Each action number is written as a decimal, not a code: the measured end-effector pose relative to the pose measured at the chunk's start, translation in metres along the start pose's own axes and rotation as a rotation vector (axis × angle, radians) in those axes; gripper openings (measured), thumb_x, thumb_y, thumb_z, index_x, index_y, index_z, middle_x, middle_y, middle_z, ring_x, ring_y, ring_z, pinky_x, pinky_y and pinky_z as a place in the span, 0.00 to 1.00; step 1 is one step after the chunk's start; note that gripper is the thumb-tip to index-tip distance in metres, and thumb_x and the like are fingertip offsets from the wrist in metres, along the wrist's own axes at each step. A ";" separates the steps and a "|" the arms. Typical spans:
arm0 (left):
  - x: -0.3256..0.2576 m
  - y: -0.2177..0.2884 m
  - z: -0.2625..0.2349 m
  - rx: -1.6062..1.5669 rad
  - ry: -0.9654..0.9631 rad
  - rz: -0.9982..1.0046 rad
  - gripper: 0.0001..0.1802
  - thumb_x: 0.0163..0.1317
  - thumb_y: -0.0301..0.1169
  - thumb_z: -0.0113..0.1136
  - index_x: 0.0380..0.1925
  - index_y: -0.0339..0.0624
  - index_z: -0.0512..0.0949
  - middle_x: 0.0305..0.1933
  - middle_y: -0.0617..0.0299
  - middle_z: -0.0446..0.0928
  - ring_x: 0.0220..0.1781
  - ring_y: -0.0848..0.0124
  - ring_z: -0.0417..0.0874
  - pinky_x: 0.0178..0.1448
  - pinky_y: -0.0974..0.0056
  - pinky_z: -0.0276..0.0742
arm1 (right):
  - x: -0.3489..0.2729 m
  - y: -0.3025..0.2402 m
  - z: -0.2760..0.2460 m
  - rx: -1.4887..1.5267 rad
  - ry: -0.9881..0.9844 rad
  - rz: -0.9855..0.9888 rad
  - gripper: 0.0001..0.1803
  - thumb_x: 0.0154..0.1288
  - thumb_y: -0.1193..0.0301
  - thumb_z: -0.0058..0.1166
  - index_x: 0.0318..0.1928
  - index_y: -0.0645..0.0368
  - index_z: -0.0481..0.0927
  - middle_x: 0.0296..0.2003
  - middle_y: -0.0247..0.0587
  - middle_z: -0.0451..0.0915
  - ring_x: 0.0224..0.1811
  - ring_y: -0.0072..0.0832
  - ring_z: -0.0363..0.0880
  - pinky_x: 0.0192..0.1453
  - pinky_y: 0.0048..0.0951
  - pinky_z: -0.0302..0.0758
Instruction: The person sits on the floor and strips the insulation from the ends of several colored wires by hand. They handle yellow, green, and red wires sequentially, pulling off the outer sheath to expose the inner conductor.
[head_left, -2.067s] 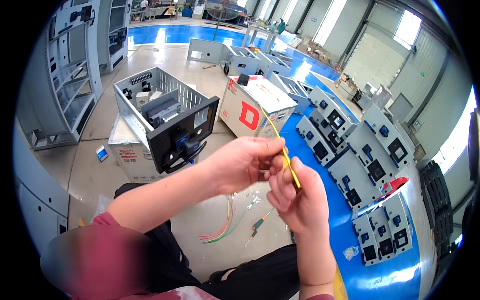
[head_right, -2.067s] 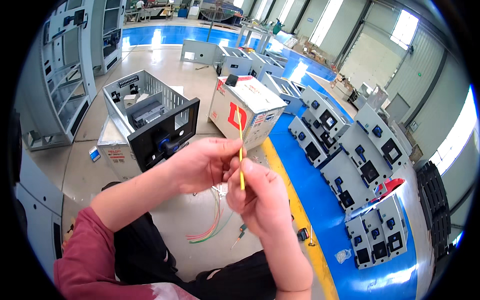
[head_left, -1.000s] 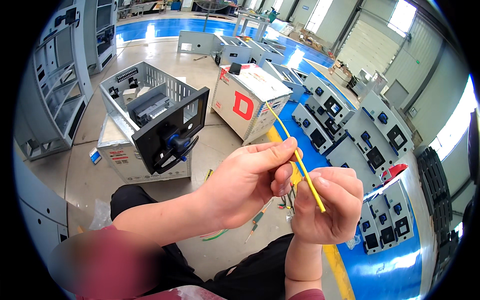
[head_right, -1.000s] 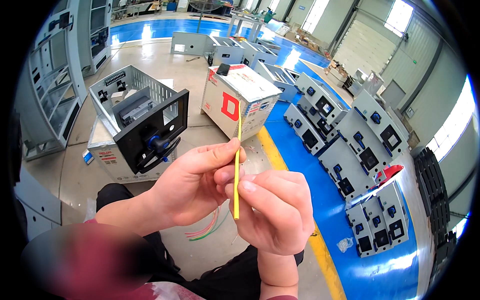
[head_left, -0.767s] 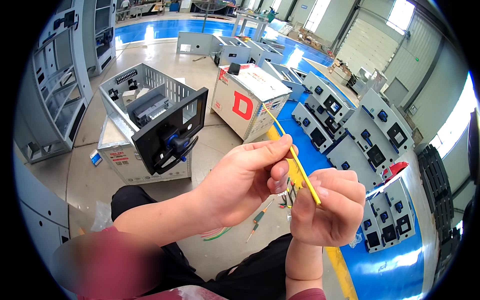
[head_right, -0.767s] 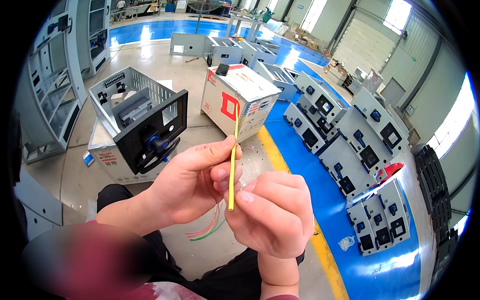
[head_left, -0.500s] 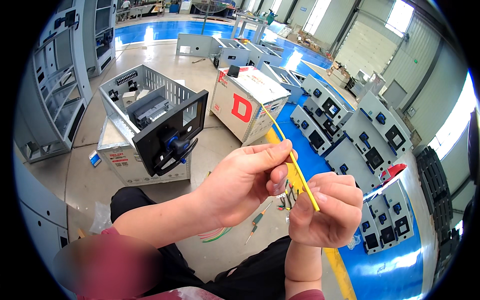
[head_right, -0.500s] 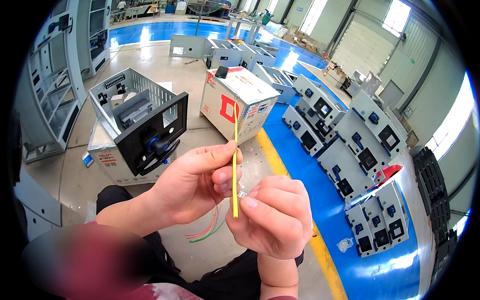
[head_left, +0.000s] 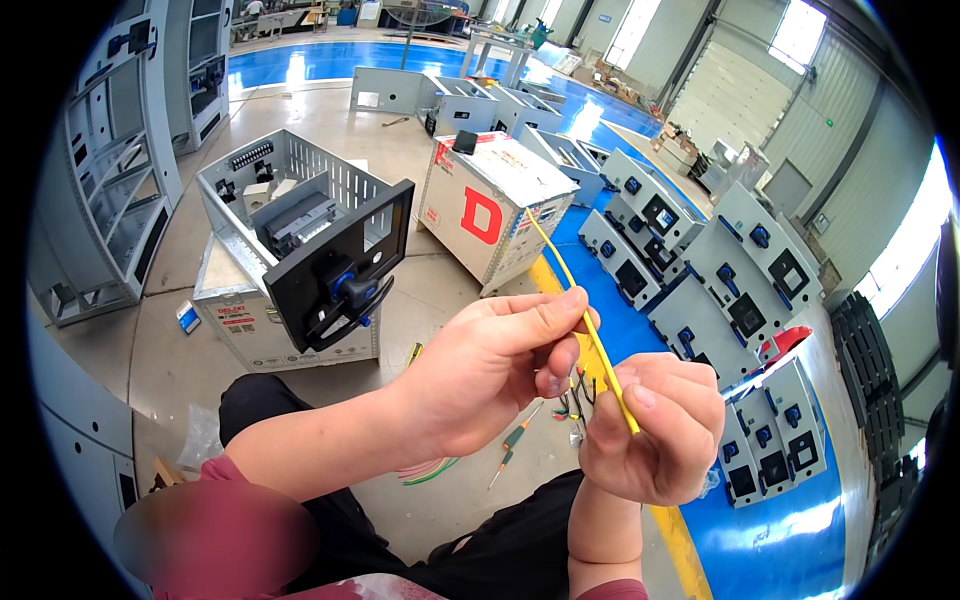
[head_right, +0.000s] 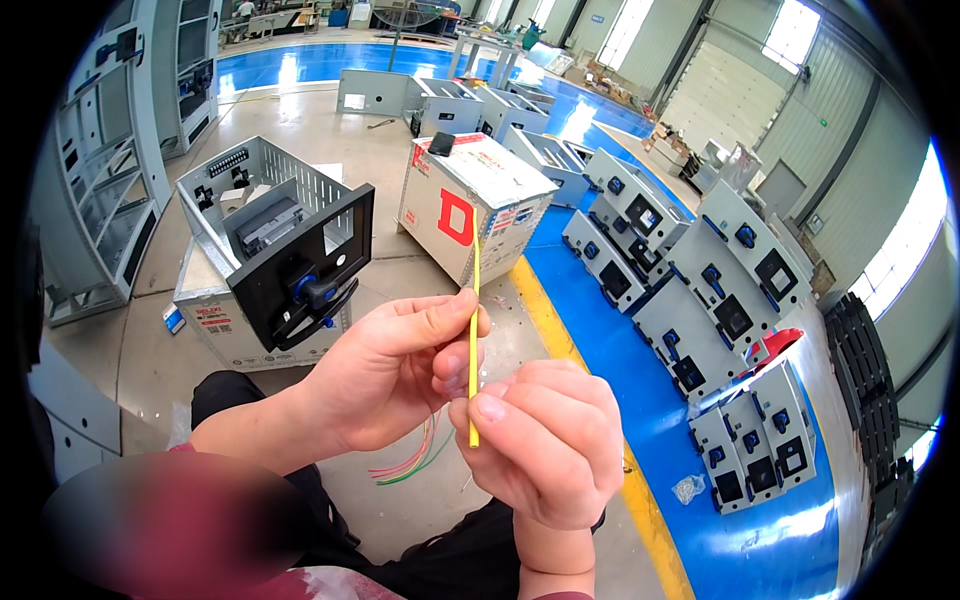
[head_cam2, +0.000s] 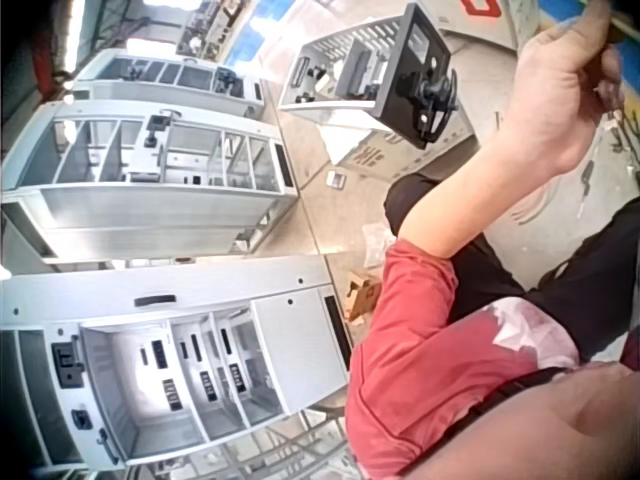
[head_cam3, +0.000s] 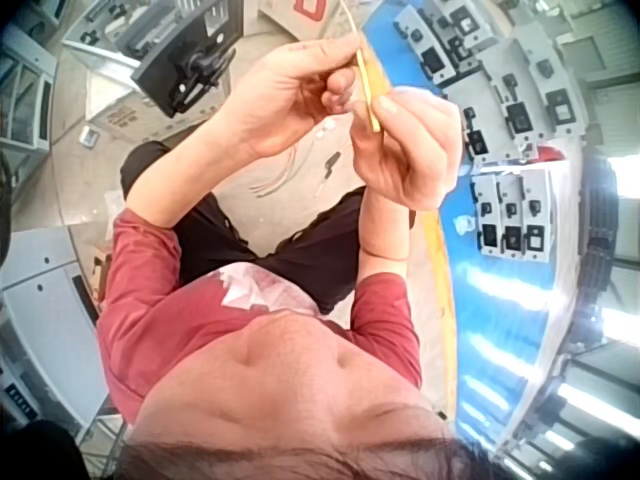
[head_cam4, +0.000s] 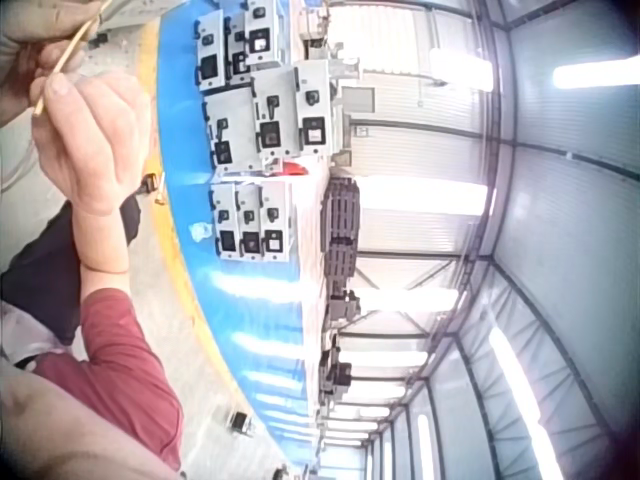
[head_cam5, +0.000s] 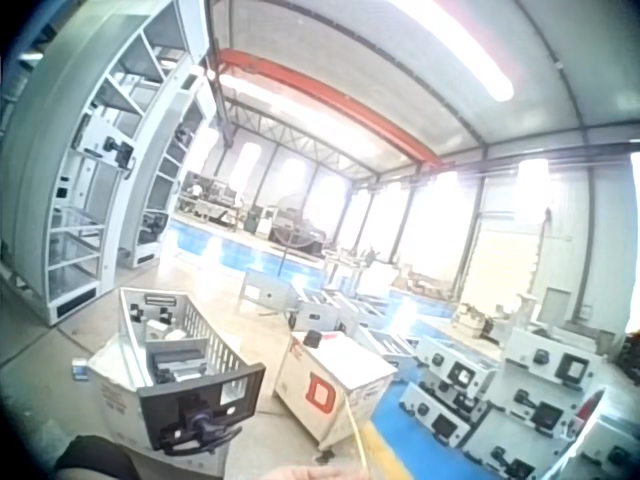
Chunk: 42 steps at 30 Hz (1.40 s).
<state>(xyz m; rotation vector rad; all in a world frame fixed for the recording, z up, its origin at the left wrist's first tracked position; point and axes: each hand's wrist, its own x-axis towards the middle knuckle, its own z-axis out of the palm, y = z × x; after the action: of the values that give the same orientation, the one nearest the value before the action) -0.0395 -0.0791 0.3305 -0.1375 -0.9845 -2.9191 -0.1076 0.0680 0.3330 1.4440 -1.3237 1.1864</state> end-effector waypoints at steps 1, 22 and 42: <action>0.000 0.000 0.002 0.005 0.018 -0.005 0.16 0.79 0.40 0.51 0.43 0.39 0.79 0.24 0.68 0.73 0.28 0.76 0.70 0.39 0.68 0.69 | 0.000 -0.001 -0.001 -0.012 -0.002 0.000 0.19 0.55 0.73 0.77 0.43 0.51 0.80 0.37 0.33 0.81 0.35 0.31 0.83 0.38 0.30 0.83; 0.003 0.000 -0.006 0.049 0.069 -0.047 0.18 0.80 0.40 0.45 0.43 0.37 0.78 0.25 0.68 0.74 0.28 0.76 0.71 0.38 0.67 0.68 | -0.006 -0.012 -0.009 -0.006 -0.028 -0.027 0.20 0.55 0.73 0.76 0.44 0.48 0.78 0.40 0.30 0.82 0.41 0.30 0.86 0.40 0.32 0.89; 0.014 0.003 -0.018 0.030 0.120 0.023 0.18 0.79 0.40 0.48 0.49 0.36 0.77 0.30 0.67 0.74 0.30 0.73 0.72 0.41 0.67 0.71 | -0.009 -0.017 -0.009 0.004 -0.037 -0.031 0.23 0.52 0.76 0.77 0.44 0.47 0.77 0.39 0.30 0.80 0.39 0.30 0.87 0.41 0.33 0.89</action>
<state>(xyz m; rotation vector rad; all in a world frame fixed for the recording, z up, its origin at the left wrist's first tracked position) -0.0542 -0.0929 0.3198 0.0280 -1.0009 -2.8521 -0.0920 0.0799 0.3267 1.4906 -1.3202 1.1477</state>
